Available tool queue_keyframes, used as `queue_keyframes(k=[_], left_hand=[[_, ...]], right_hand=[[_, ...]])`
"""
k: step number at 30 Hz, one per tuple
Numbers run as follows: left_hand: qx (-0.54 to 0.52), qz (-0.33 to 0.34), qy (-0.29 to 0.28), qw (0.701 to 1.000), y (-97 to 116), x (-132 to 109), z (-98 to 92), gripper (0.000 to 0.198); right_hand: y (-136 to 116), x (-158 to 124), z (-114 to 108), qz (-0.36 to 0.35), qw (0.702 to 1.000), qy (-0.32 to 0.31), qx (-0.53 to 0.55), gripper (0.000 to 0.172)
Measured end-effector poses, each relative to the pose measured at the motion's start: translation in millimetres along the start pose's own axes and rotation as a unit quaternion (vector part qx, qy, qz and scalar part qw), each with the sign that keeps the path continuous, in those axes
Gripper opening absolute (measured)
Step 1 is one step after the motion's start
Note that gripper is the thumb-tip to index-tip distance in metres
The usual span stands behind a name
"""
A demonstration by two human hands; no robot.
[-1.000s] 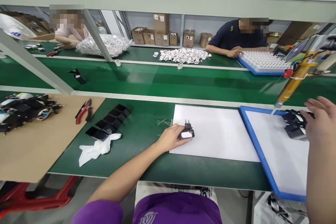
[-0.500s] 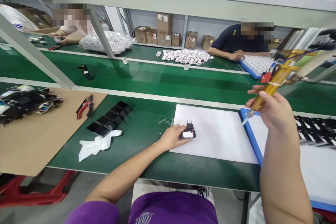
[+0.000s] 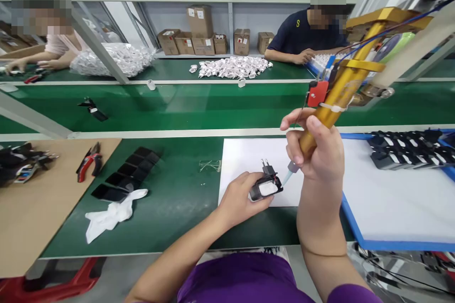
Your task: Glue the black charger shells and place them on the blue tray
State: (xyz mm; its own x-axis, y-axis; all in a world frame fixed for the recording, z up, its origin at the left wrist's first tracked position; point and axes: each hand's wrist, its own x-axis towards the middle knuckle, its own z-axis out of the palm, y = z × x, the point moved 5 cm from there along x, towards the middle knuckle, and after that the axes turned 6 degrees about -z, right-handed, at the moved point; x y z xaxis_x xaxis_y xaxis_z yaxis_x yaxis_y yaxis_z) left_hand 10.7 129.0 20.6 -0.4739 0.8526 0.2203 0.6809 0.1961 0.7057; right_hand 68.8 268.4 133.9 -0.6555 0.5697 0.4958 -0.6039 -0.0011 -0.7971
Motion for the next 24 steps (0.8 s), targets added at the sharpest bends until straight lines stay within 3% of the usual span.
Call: queue_keyframes(k=[9,14,24], left_hand=[[-0.034,0.009,0.030,0.999,18,9,-0.8,0.036],[-0.029,-0.007,0.032,0.999,19,9,-1.6,0.037],[-0.056,-0.044,0.020,0.997,14,8,8.4,0.040]], right_hand=[[2,4,-8,0.000,1.000,0.009,-0.015,0.021],[5,6,-8,-0.001,1.000,0.004,-0.008,0.030],[5,5,-8,-0.022,1.000,0.011,-0.015,0.021]])
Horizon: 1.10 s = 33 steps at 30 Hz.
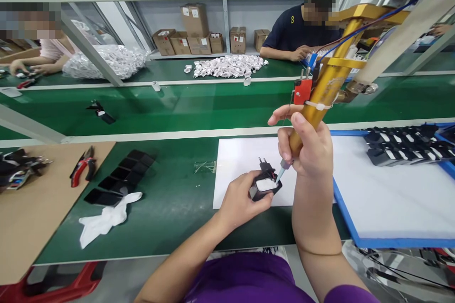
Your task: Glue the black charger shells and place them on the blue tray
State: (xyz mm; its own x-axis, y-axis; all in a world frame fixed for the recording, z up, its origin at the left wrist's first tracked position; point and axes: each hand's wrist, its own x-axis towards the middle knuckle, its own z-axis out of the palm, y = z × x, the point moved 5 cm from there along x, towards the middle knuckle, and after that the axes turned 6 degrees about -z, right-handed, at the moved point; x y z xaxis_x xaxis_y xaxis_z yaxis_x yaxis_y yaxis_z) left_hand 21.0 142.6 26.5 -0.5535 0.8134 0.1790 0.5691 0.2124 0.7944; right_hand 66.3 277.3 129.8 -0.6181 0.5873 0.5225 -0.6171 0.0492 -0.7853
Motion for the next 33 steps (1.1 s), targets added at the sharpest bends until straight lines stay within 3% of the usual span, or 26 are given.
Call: queue_keyframes(k=[4,8,15,24,33], left_hand=[[-0.014,-0.023,-0.012,1.000,-2,0,16.2,0.038],[-0.006,-0.001,0.011,1.000,4,1,25.5,0.032],[0.022,0.054,0.060,0.997,14,2,28.3,0.031],[-0.029,0.013,0.061,0.998,20,4,33.1,0.034],[-0.073,-0.003,0.070,0.995,18,0,40.2,0.034]], right_hand=[[0,0,0,0.004,1.000,0.007,-0.001,0.021],[0,-1,1,0.003,1.000,0.012,-0.003,0.020],[-2,0,-3,0.002,1.000,0.011,-0.025,0.020],[-5,0,-7,0.017,0.996,-0.074,-0.035,0.034],[-3,-2,-8,0.011,0.997,-0.076,-0.026,0.033]])
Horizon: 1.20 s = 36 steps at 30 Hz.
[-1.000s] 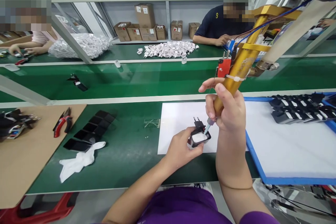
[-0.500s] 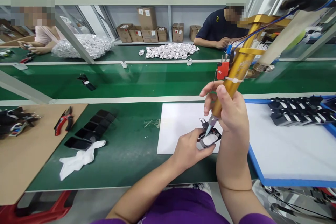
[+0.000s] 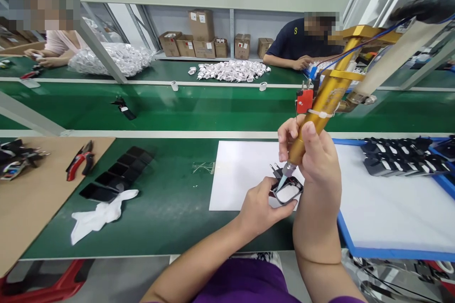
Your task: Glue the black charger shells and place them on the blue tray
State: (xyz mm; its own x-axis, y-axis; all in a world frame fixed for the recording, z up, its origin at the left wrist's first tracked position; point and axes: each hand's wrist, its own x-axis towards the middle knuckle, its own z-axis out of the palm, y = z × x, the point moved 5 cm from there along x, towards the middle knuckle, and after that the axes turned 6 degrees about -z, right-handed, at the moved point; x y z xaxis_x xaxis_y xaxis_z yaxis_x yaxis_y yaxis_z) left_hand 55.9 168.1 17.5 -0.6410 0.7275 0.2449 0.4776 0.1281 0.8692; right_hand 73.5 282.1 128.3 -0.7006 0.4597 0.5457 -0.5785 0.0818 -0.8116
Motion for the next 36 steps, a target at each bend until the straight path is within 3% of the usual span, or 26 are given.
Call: queue_keyframes(k=[9,13,21,28,36], left_hand=[[0.005,-0.005,-0.012,1.000,-2,0,-0.1,0.033],[0.003,-0.035,-0.056,0.998,-13,5,-4.1,0.031],[0.073,-0.036,-0.084,0.993,-52,14,-53.5,0.041],[0.174,-0.067,-0.130,0.974,-89,20,-94.4,0.034],[0.115,-0.076,-0.135,0.981,-110,19,-102.3,0.036]], right_hand=[[0,2,1,-0.006,1.000,-0.005,-0.011,0.035],[2,4,-2,-0.002,1.000,0.005,-0.006,0.035],[7,8,-12,0.005,0.999,0.044,-0.017,0.037],[11,12,-17,-0.003,0.997,0.081,-0.016,0.032],[14,17,-22,-0.019,0.992,0.117,-0.030,0.026]])
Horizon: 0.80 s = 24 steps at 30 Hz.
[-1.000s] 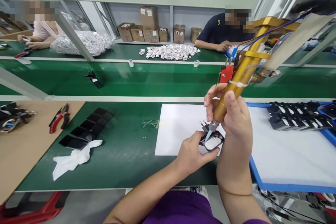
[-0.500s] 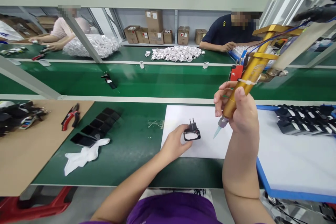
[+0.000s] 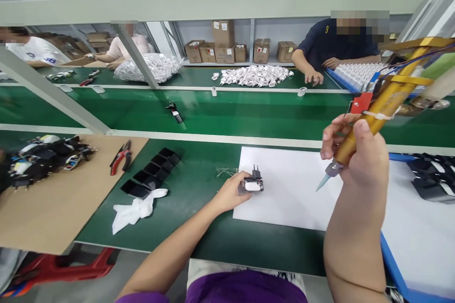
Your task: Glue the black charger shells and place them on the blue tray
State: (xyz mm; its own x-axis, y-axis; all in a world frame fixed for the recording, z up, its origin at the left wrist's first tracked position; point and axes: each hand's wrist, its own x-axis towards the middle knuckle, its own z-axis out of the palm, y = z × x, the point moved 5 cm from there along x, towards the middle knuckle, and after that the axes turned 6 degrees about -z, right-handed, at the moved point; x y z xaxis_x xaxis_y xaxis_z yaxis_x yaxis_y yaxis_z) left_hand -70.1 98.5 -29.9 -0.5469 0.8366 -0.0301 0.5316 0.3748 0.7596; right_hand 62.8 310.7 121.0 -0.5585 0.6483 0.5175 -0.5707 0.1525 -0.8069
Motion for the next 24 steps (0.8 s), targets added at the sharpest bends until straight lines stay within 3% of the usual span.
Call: queue_keyframes(k=[4,12,15,17,19,22,24], left_hand=[[-0.006,0.018,0.002,1.000,-3,-3,5.2,0.033],[-0.015,0.116,0.053,0.992,6,-11,0.5,0.046],[-0.056,0.069,0.060,0.994,5,-11,-2.0,0.036],[-0.153,0.000,0.040,0.987,0,-10,-0.3,0.033],[-0.309,-0.069,0.006,0.949,-5,-10,4.8,0.043],[-0.522,-0.147,-0.047,0.839,-8,-10,14.7,0.050],[-0.598,-0.184,-0.059,0.778,-10,-11,18.2,0.046]], right_hand=[[0,2,-2,-0.020,1.000,0.010,-0.015,0.025],[3,4,-7,-0.039,0.998,0.032,-0.035,0.024],[4,4,-8,-0.044,0.998,0.035,-0.042,0.024],[4,5,-9,-0.044,0.997,0.039,-0.044,0.025],[4,5,-10,-0.044,0.997,0.044,-0.043,0.025],[4,5,-10,-0.039,0.997,0.048,-0.049,0.023],[3,5,-10,-0.038,0.997,0.049,-0.053,0.023]])
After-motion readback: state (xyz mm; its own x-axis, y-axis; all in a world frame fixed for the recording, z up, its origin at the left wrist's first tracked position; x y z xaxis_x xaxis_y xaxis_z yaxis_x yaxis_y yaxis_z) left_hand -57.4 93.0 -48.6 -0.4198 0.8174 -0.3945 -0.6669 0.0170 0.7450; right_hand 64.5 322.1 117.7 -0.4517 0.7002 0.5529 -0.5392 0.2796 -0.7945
